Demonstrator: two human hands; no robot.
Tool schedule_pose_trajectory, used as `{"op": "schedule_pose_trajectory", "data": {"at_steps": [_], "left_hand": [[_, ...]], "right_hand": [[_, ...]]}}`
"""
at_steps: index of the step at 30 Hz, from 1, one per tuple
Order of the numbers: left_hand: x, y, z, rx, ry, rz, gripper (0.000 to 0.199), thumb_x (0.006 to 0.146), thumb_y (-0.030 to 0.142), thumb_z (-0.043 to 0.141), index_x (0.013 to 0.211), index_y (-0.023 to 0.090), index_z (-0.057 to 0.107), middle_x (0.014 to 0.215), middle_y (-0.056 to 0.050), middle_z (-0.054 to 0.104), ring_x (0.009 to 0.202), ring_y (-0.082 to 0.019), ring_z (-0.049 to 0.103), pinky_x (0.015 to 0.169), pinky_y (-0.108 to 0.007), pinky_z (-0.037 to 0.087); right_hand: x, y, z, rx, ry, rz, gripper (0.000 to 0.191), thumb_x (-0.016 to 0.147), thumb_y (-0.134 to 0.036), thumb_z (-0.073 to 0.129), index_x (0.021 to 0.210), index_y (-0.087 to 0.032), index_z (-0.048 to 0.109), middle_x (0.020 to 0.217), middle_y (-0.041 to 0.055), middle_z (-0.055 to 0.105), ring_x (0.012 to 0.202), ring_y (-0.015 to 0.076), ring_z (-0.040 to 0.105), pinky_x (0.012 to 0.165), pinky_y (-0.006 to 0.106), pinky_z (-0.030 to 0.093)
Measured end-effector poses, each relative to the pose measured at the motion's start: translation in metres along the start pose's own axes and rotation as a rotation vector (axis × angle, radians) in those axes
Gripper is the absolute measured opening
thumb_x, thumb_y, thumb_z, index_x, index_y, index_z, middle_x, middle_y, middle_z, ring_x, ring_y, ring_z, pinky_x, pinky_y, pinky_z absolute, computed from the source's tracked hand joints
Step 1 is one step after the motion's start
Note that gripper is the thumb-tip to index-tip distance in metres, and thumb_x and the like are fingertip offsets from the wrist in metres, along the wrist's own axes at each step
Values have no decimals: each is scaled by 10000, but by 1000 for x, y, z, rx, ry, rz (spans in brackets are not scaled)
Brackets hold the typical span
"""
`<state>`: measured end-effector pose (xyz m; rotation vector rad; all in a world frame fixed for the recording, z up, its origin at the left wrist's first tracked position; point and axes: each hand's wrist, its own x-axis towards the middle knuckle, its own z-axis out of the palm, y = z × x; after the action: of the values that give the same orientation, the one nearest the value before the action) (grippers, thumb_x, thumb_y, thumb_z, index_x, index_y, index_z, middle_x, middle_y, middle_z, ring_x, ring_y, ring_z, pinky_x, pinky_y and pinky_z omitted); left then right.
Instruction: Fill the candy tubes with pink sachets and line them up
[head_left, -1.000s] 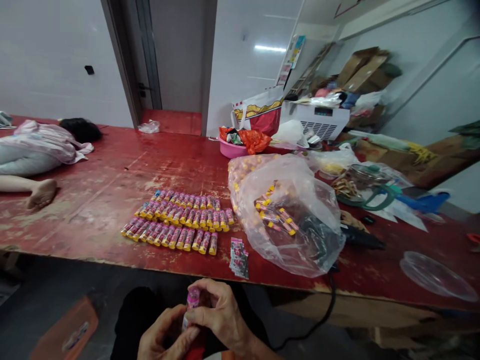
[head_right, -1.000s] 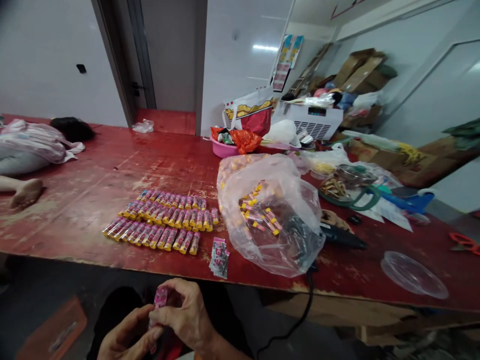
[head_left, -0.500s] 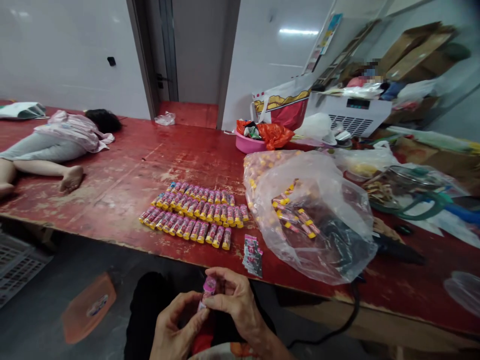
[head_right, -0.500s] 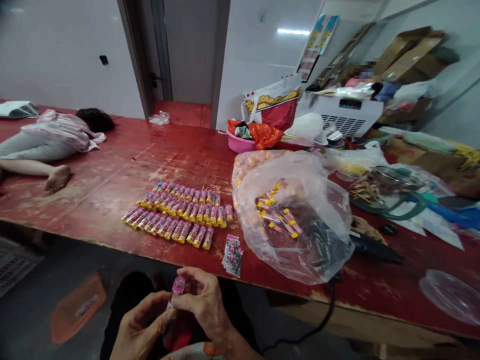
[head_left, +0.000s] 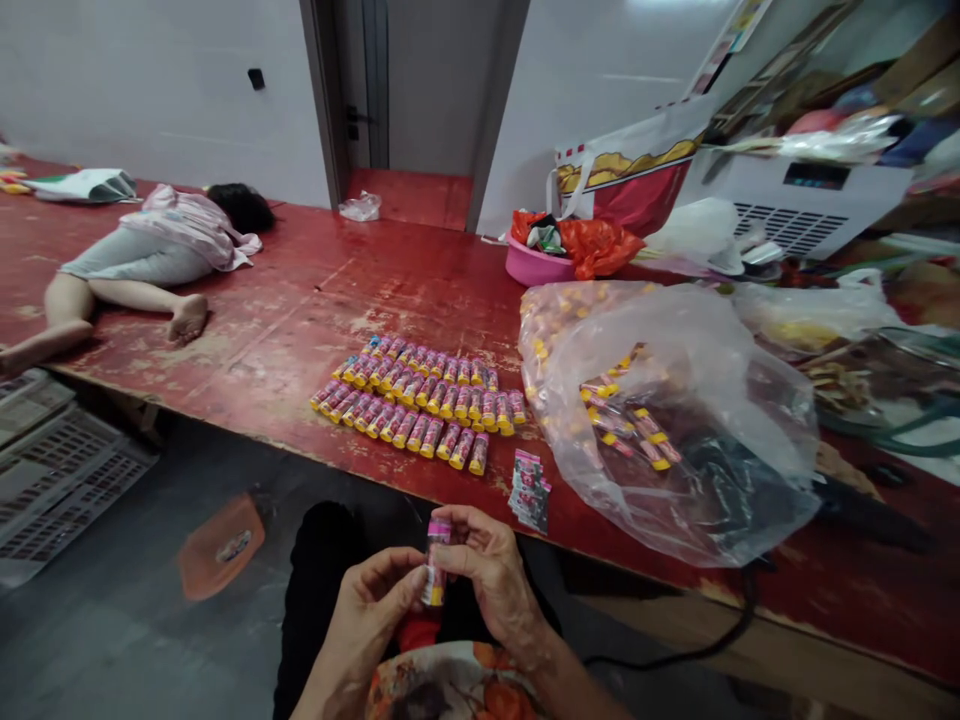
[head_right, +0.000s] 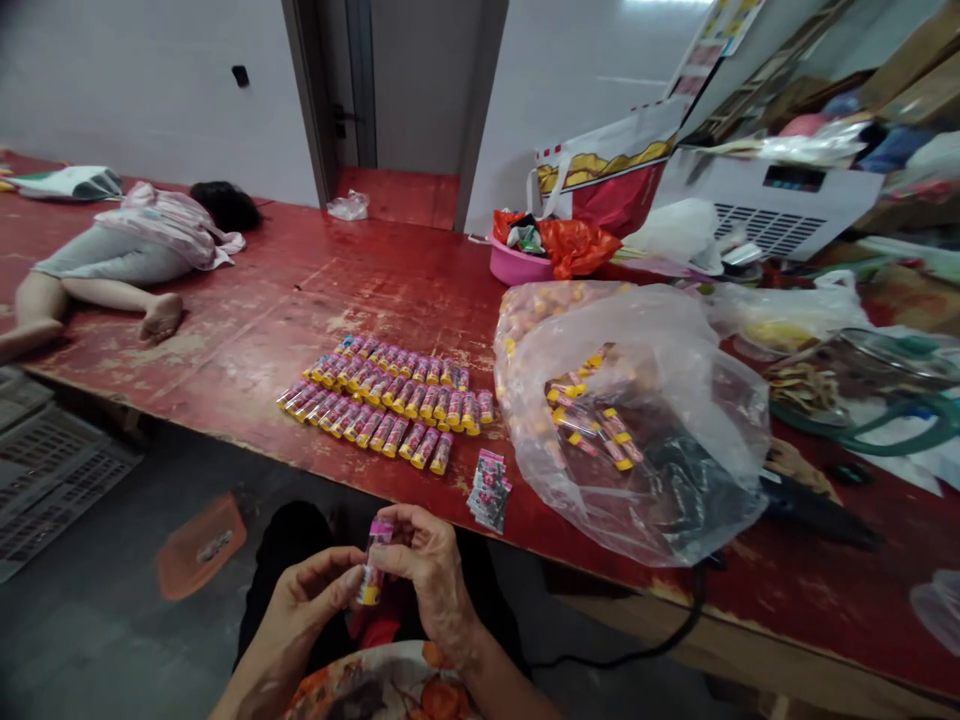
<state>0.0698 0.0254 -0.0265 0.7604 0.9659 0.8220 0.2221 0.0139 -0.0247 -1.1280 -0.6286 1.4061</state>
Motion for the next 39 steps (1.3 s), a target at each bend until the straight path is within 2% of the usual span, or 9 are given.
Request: {"op": "schedule_pose_trajectory", "data": {"at_steps": [4, 9, 16, 19, 22, 25, 28, 33, 39], "left_hand": [[-4, 4, 5, -1, 43, -5, 395, 612, 481, 876, 806, 155, 765, 649, -39, 702, 552, -77, 549, 573, -153, 446], [-5, 8, 10, -33, 26, -39, 394, 579, 448, 903, 805, 156, 767, 701, -52, 727, 556, -83, 577, 569, -156, 460], [-2, 1, 4, -145, -121, -84, 369, 677, 413, 856, 904, 137, 766, 666, -52, 688, 547, -85, 559, 550, -161, 441], [-4, -1, 5, -172, -160, -113, 381, 725, 419, 820, 974, 137, 759, 699, -62, 691, 581, -93, 564, 577, -166, 434], [-4, 1, 8, -135, -160, -74, 348, 720, 390, 831, 959, 145, 768, 704, -51, 685, 626, -93, 559, 632, -167, 433], [-4, 5, 10, -150, -183, -59, 334, 705, 361, 846, 947, 144, 770, 674, -36, 664, 603, -85, 545, 619, -165, 427], [-6, 9, 9, -270, -245, -61, 351, 759, 379, 793, 1018, 148, 750, 715, -61, 675, 611, -119, 589, 581, -186, 435], [-11, 14, 7, -401, -285, -40, 314, 804, 352, 749, 1046, 151, 742, 743, -76, 689, 628, -129, 607, 613, -200, 473], [-15, 11, 1, -453, -277, -43, 322, 801, 324, 757, 1069, 148, 738, 766, -80, 703, 676, -133, 609, 653, -202, 483]], "right_hand": [[2, 0, 2, 22, 15, 8, 385, 548, -261, 828, 895, -136, 719, 709, 11, 636, 598, 119, 550, 518, 194, 425], [3, 2, 2, 28, 11, -18, 349, 576, -250, 827, 888, -143, 713, 713, 7, 637, 590, 117, 560, 536, 200, 445], [1, 1, -2, -36, -88, -56, 360, 687, -321, 814, 985, -153, 702, 753, 17, 647, 636, 128, 582, 564, 202, 454], [-1, -5, 1, -55, -53, -76, 361, 654, -309, 823, 961, -158, 707, 766, 14, 642, 663, 130, 569, 587, 206, 460], [-3, -14, 5, -113, -7, -111, 361, 616, -299, 836, 921, -162, 700, 773, 16, 645, 680, 137, 560, 617, 221, 467], [-7, -20, 5, -178, -42, -127, 409, 642, -329, 830, 987, -163, 687, 806, 29, 648, 692, 147, 556, 630, 244, 472], [-12, -20, -3, -191, -86, -259, 419, 717, -344, 794, 1083, -181, 669, 894, 42, 636, 665, 126, 513, 599, 241, 447], [-26, -15, -7, -335, -137, -589, 239, 803, -253, 734, 1035, -239, 675, 953, 29, 572, 662, 114, 486, 597, 244, 422], [-38, -16, 11, -683, -227, -918, 441, 827, -91, 632, 1222, -283, 586, 988, 50, 584, 776, 169, 588, 673, 295, 499]]}}
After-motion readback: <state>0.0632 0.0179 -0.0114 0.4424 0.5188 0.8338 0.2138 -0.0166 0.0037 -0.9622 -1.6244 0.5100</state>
